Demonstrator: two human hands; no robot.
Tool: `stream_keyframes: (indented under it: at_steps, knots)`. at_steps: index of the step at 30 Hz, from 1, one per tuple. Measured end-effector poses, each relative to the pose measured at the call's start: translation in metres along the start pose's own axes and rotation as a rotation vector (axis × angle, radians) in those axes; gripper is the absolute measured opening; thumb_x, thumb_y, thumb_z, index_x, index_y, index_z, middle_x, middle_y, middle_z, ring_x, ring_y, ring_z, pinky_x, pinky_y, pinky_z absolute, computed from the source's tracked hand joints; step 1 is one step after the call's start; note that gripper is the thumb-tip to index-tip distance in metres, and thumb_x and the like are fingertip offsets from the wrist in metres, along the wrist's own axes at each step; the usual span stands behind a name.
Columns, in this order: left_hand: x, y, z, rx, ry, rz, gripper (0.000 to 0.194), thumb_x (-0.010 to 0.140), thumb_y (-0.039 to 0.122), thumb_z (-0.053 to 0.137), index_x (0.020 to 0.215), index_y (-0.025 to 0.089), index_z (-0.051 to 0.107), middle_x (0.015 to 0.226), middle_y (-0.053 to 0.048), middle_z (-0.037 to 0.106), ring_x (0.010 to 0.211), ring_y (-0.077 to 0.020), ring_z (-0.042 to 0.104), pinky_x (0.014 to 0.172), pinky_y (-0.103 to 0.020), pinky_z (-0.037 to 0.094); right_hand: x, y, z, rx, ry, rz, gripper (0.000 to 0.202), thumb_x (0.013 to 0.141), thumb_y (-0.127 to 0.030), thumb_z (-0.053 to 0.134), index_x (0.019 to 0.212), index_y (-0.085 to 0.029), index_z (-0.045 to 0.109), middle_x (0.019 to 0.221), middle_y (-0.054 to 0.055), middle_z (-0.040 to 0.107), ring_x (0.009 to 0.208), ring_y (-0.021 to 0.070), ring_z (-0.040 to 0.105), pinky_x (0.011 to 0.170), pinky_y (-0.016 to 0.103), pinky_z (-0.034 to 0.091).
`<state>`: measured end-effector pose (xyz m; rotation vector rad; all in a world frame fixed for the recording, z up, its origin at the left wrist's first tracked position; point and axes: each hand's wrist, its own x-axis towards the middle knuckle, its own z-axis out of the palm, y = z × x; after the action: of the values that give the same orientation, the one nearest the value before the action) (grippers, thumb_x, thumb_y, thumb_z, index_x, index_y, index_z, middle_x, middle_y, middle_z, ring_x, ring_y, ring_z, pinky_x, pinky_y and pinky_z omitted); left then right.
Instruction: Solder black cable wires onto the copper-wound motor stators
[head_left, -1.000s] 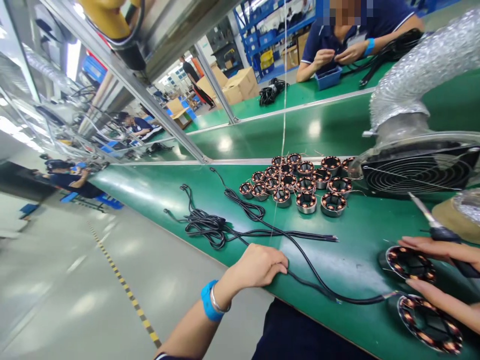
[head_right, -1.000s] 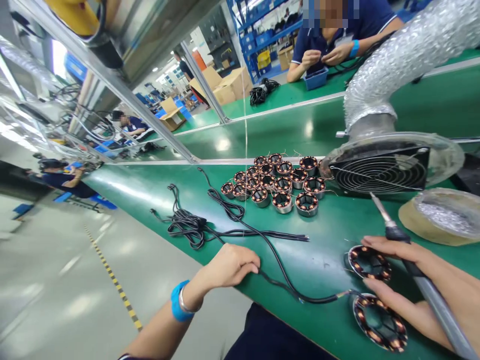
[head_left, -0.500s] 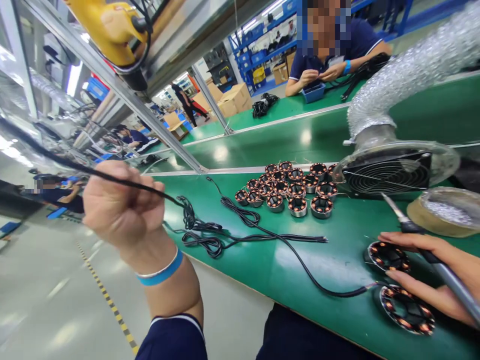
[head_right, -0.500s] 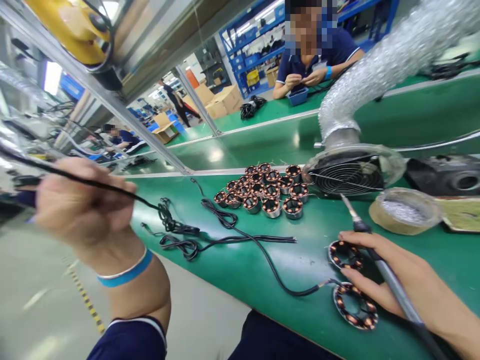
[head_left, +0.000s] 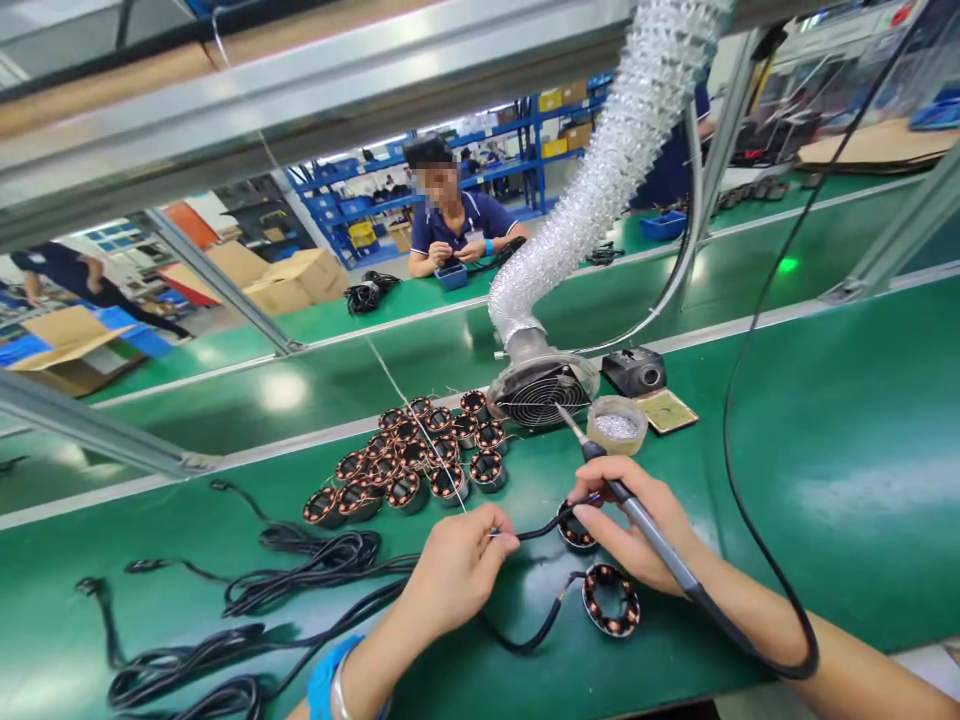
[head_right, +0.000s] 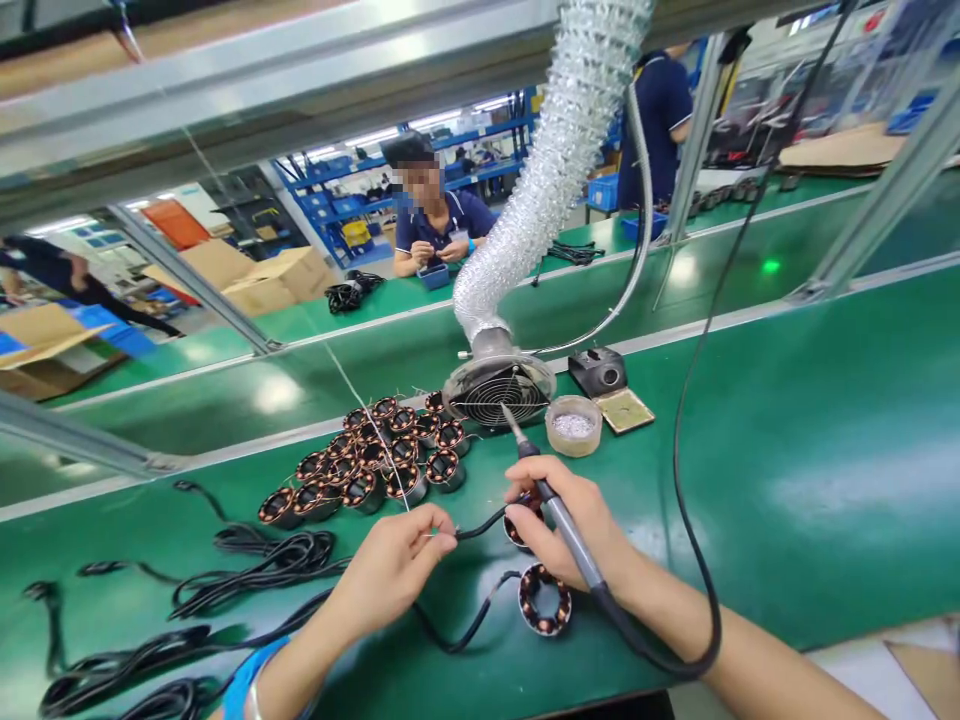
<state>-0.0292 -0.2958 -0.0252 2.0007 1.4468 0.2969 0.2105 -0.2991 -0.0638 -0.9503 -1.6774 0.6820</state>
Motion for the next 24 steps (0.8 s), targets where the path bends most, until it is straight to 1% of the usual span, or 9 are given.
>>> stream_keyframes:
  at_steps: [3,5,7,9,12,15,17,19,24]
  knots:
    - [0.003,0.002,-0.007,0.002,-0.053,0.007,0.022,0.092,0.032,0.049,0.080,0.018,0.061,0.053,0.006,0.040,0.054,-0.0127,0.039,0.056,-0.026,0.025,0.000,-0.002,0.001,-0.005,-0.005,-0.014,0.033,0.084,-0.014,0.063,0.113,-0.028,0.053,0.088,-0.002,0.070,0.076,0.0107,0.067,0.072,0.021,0.056]
    - [0.010,0.004,-0.009,-0.059,-0.031,0.078,0.028,0.096,0.033,0.044,0.082,0.018,0.063,0.062,0.002,0.053,0.061,-0.0138,0.046,0.060,-0.026,0.031,0.004,-0.006,0.004,0.018,-0.041,-0.025,0.034,0.085,-0.012,0.062,0.113,-0.027,0.053,0.087,-0.003,0.070,0.075,0.0100,0.067,0.071,0.020,0.056]
    - [0.019,0.005,-0.007,-0.186,0.019,0.196,0.036,0.099,0.040,0.039,0.088,0.017,0.065,0.080,-0.003,0.063,0.073,-0.0155,0.053,0.070,-0.027,0.038,0.009,-0.010,0.008,0.054,-0.092,-0.066,0.033,0.085,-0.010,0.061,0.112,-0.027,0.053,0.088,-0.003,0.072,0.075,0.0099,0.068,0.071,0.019,0.055]
    - [0.030,0.005,0.001,-0.423,-0.014,0.276,0.044,0.098,0.052,0.038,0.091,0.017,0.063,0.089,-0.005,0.065,0.080,-0.0167,0.056,0.074,-0.028,0.041,0.015,-0.013,0.013,0.083,-0.137,-0.130,0.031,0.086,-0.007,0.059,0.110,-0.026,0.055,0.092,-0.001,0.073,0.079,0.0107,0.069,0.074,0.021,0.056]
    - [0.042,-0.001,0.023,-0.874,-0.223,0.213,0.055,0.090,0.071,0.040,0.087,0.017,0.054,0.072,-0.003,0.061,0.064,-0.0149,0.056,0.060,-0.026,0.043,0.021,-0.015,0.017,0.035,-0.164,-0.183,0.027,0.086,-0.006,0.058,0.105,-0.026,0.060,0.085,-0.001,0.072,0.082,0.0139,0.069,0.077,0.026,0.056]
    - [0.046,-0.006,0.042,-1.070,-0.301,0.136,0.059,0.083,0.077,0.047,0.090,0.019,0.049,0.054,0.006,0.047,0.042,-0.0095,0.042,0.044,-0.021,0.031,0.022,-0.013,0.020,-0.070,-0.091,-0.192,0.025,0.084,-0.010,0.061,0.103,-0.026,0.062,0.083,0.000,0.070,0.080,0.0165,0.066,0.074,0.029,0.057]
    - [0.045,-0.006,0.047,-1.090,-0.274,0.153,0.058,0.082,0.076,0.052,0.089,0.018,0.048,0.052,0.009,0.039,0.039,-0.0062,0.029,0.040,-0.020,0.023,0.021,-0.011,0.021,-0.094,0.001,-0.173,0.026,0.083,-0.013,0.065,0.105,-0.026,0.061,0.087,0.001,0.069,0.078,0.0161,0.066,0.070,0.028,0.057]
    - [0.044,-0.002,0.048,-1.089,-0.228,0.183,0.054,0.084,0.072,0.053,0.083,0.019,0.046,0.053,0.010,0.034,0.042,-0.0055,0.023,0.041,-0.019,0.020,0.019,-0.009,0.023,-0.075,0.067,-0.124,0.028,0.083,-0.015,0.066,0.108,-0.026,0.059,0.085,0.000,0.068,0.073,0.0141,0.065,0.066,0.026,0.056]
    - [0.045,0.003,0.051,-1.024,-0.064,0.168,0.048,0.089,0.067,0.051,0.086,0.019,0.045,0.056,0.010,0.031,0.047,-0.0077,0.024,0.044,-0.021,0.020,0.015,-0.007,0.030,-0.027,0.108,0.004,0.028,0.084,-0.017,0.064,0.109,-0.026,0.055,0.076,-0.004,0.066,0.060,0.0115,0.065,0.057,0.021,0.055]
